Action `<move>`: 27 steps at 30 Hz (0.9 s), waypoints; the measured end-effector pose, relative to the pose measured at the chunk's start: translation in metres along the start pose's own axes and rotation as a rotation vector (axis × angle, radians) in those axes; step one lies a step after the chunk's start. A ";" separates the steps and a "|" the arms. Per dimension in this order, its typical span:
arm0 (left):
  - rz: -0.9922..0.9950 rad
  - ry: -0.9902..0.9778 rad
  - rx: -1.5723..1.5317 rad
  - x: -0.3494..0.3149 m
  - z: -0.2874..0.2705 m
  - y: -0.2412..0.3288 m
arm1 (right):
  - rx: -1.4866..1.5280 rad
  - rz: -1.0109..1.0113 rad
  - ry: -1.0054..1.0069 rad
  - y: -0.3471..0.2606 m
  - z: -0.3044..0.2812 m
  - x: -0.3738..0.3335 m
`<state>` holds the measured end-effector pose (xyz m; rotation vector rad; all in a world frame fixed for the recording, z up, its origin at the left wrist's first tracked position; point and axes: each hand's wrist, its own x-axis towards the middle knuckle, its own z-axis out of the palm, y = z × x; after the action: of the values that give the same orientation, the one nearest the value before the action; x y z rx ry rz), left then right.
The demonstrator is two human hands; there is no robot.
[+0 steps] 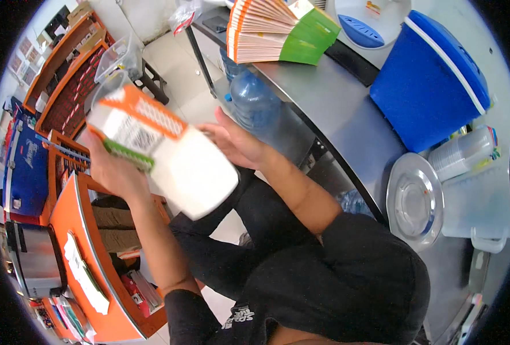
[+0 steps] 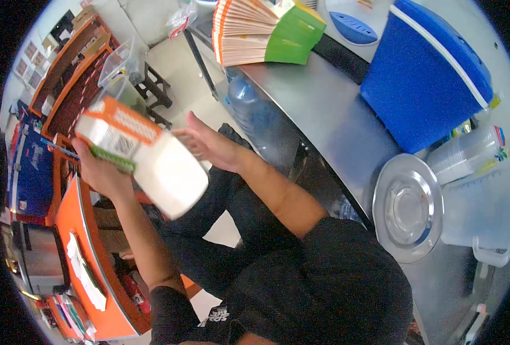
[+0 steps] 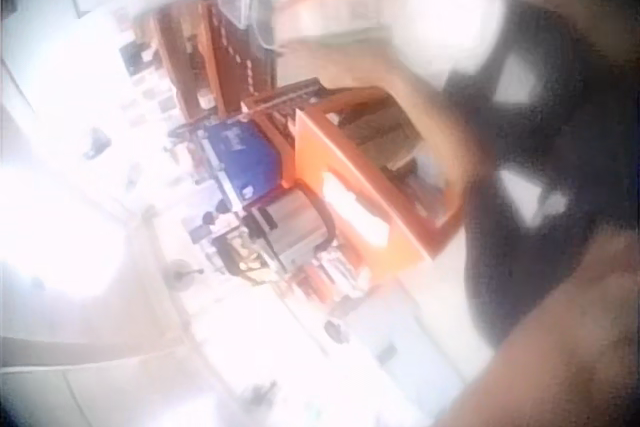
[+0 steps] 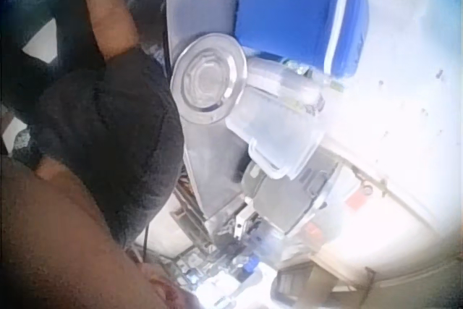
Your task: The person assembles cardboard food boxes by hand, folding the flaps and interlocking the tabs to form the box shape, and places them onto a stack on a metal table.
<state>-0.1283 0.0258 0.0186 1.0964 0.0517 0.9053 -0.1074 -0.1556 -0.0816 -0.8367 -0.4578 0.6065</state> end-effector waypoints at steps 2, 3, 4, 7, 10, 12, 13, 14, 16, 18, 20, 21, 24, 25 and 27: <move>0.165 -0.020 0.061 0.021 0.026 0.002 | 0.065 -0.034 -0.120 -0.025 0.021 -0.011; 0.173 -0.042 0.021 0.024 0.046 0.002 | 0.106 -0.034 -0.103 -0.036 0.025 -0.014; 0.183 -0.062 -0.017 0.025 0.066 0.005 | 0.148 -0.034 -0.091 -0.045 0.026 -0.016; 0.110 -0.315 -0.343 0.052 0.114 0.020 | -0.099 -0.206 -0.058 -0.085 0.009 -0.006; -0.172 -0.791 -0.403 0.080 0.143 0.032 | -0.731 -0.416 -0.005 -0.140 0.017 -0.021; -0.239 -0.884 0.120 0.110 0.157 0.028 | -1.133 -0.506 0.010 -0.171 0.022 -0.032; -0.315 -0.979 0.056 0.112 0.175 0.023 | -1.409 -0.638 0.102 -0.182 0.018 -0.035; -0.386 -1.060 -0.016 0.120 0.186 0.023 | -1.693 -0.765 0.186 -0.193 0.021 -0.033; -0.136 -1.054 -0.052 0.138 0.208 0.028 | -1.808 -0.722 0.423 -0.225 0.016 -0.031; -0.246 -0.858 0.015 0.094 0.240 0.041 | -1.759 -0.641 0.608 -0.258 0.008 -0.050; -0.230 -0.919 0.004 0.091 0.284 0.023 | -1.887 -0.641 0.705 -0.290 -0.024 -0.067; -0.198 -0.942 -0.010 0.101 0.297 -0.002 | -1.884 -0.658 0.707 -0.300 -0.039 -0.065; 0.555 -0.889 0.713 0.080 0.330 -0.052 | -1.915 -0.526 0.711 -0.312 -0.084 -0.063; 0.529 -0.877 0.719 0.070 0.336 -0.066 | -1.901 -0.417 0.715 -0.315 -0.093 -0.067; 0.492 -0.928 0.659 0.038 0.350 -0.087 | -2.042 -0.329 0.716 -0.325 -0.142 -0.084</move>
<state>0.1082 -0.2220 0.1374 2.1225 -0.7616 0.7338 0.0167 -0.4572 0.0808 -2.6760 -0.4144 -0.7891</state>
